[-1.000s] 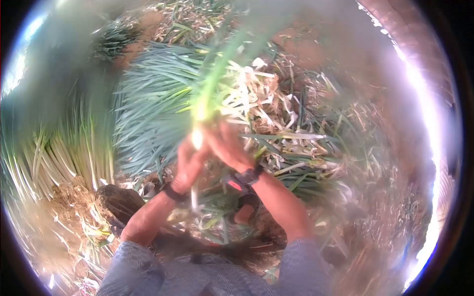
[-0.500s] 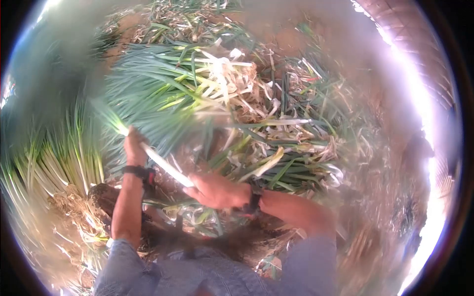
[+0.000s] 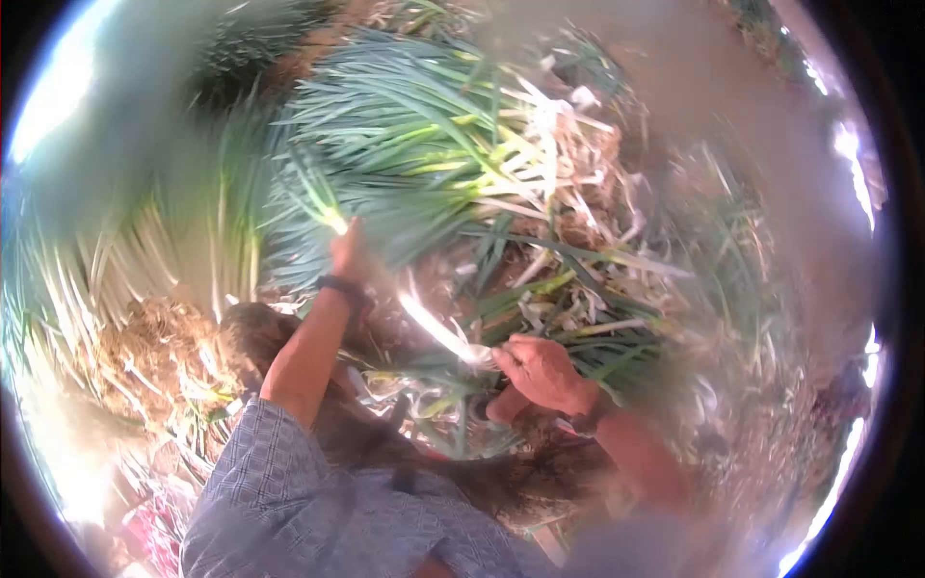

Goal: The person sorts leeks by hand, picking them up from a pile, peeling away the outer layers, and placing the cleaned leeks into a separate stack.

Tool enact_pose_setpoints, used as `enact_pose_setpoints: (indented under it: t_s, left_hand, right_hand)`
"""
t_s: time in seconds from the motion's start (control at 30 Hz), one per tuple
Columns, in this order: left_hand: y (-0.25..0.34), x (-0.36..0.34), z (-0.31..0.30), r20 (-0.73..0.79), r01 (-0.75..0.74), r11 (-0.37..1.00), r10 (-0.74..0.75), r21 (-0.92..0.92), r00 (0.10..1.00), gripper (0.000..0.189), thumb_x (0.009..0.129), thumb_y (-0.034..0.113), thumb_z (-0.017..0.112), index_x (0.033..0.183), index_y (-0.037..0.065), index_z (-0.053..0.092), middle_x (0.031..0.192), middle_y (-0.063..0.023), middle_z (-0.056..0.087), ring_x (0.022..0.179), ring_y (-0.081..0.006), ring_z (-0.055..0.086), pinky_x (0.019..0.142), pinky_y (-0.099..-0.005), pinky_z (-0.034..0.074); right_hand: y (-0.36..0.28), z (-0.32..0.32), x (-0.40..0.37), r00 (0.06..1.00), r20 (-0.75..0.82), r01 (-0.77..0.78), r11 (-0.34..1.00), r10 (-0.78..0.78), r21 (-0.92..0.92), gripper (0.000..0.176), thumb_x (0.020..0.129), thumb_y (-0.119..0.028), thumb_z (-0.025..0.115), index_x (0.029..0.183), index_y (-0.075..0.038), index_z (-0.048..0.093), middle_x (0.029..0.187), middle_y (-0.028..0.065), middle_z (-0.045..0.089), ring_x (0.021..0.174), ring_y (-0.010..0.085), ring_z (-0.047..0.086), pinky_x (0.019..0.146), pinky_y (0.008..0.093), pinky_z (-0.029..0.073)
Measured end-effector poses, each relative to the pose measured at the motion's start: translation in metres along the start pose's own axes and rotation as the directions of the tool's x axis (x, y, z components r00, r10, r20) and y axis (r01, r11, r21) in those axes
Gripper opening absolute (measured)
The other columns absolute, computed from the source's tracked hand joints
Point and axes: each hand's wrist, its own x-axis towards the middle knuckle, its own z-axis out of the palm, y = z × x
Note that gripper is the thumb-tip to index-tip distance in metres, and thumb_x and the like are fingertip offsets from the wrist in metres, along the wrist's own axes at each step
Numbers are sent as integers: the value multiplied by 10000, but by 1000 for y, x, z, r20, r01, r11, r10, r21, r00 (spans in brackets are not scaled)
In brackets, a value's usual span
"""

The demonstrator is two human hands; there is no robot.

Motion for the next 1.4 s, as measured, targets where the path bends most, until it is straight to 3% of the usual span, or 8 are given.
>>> enact_pose_setpoints:
  t_s: [0.23,0.33,0.4,0.63,0.73,0.8,1.0,1.4]
  left_hand:
    - [14,-4,5,18,80,997,-81,20,997,175,909,220,670,896,94,550,648,-1,494,539,-194,518,504,-404,450]
    - [-76,85,-21,299,-684,513,641,518,707,222,840,204,706,938,39,592,656,-52,561,594,-264,608,540,-441,466]
    - [-101,102,-3,135,-393,864,369,314,919,273,830,248,715,966,28,624,662,-77,583,615,-291,634,559,-464,472]
    - [23,113,-123,-560,-95,845,428,526,709,402,871,407,666,891,6,638,781,-125,655,656,-236,609,535,-407,475]
    - [34,80,-75,-331,-368,906,420,210,845,455,861,454,685,813,5,634,720,-133,641,616,-244,595,526,-410,465]
    - [56,27,-37,-208,-367,915,396,167,894,463,854,461,709,812,8,618,743,-135,645,617,-242,595,532,-395,467]
    - [96,-85,2,61,-285,955,281,85,958,257,911,329,705,872,113,572,664,37,489,537,-83,465,487,-261,391]
    - [82,-142,40,218,-156,943,92,295,972,99,966,175,625,984,104,559,630,24,486,517,-86,480,478,-243,401]
  right_hand:
    - [-69,22,-26,960,17,259,911,-279,322,287,941,-244,580,803,-6,663,758,205,650,715,358,652,646,437,511]
    - [-78,-7,-39,977,-2,212,970,-214,122,255,922,-221,594,768,-26,652,699,182,624,628,388,615,596,453,500]
    - [-97,-25,-60,979,10,201,978,-202,56,247,925,-213,593,760,-42,661,675,160,626,624,361,621,606,428,504]
    - [-68,-126,-177,932,-147,-345,935,331,-79,97,866,-93,602,875,-54,691,925,158,671,822,272,649,758,404,505]
    - [51,-171,-218,861,-452,-508,412,233,-756,399,843,-89,641,1223,19,581,1261,237,586,1143,414,551,998,479,438]
    - [124,-183,-218,685,-677,-699,506,270,-505,540,842,-92,656,1346,10,492,1325,247,538,1230,415,494,1078,472,378]
    - [194,-106,-109,896,-288,-389,911,339,-136,84,861,-87,553,792,-43,574,729,163,592,711,370,602,656,478,456]
    - [328,37,-15,758,213,-380,682,617,-625,410,790,-290,706,1132,-64,704,1111,184,697,1047,382,650,958,479,487]
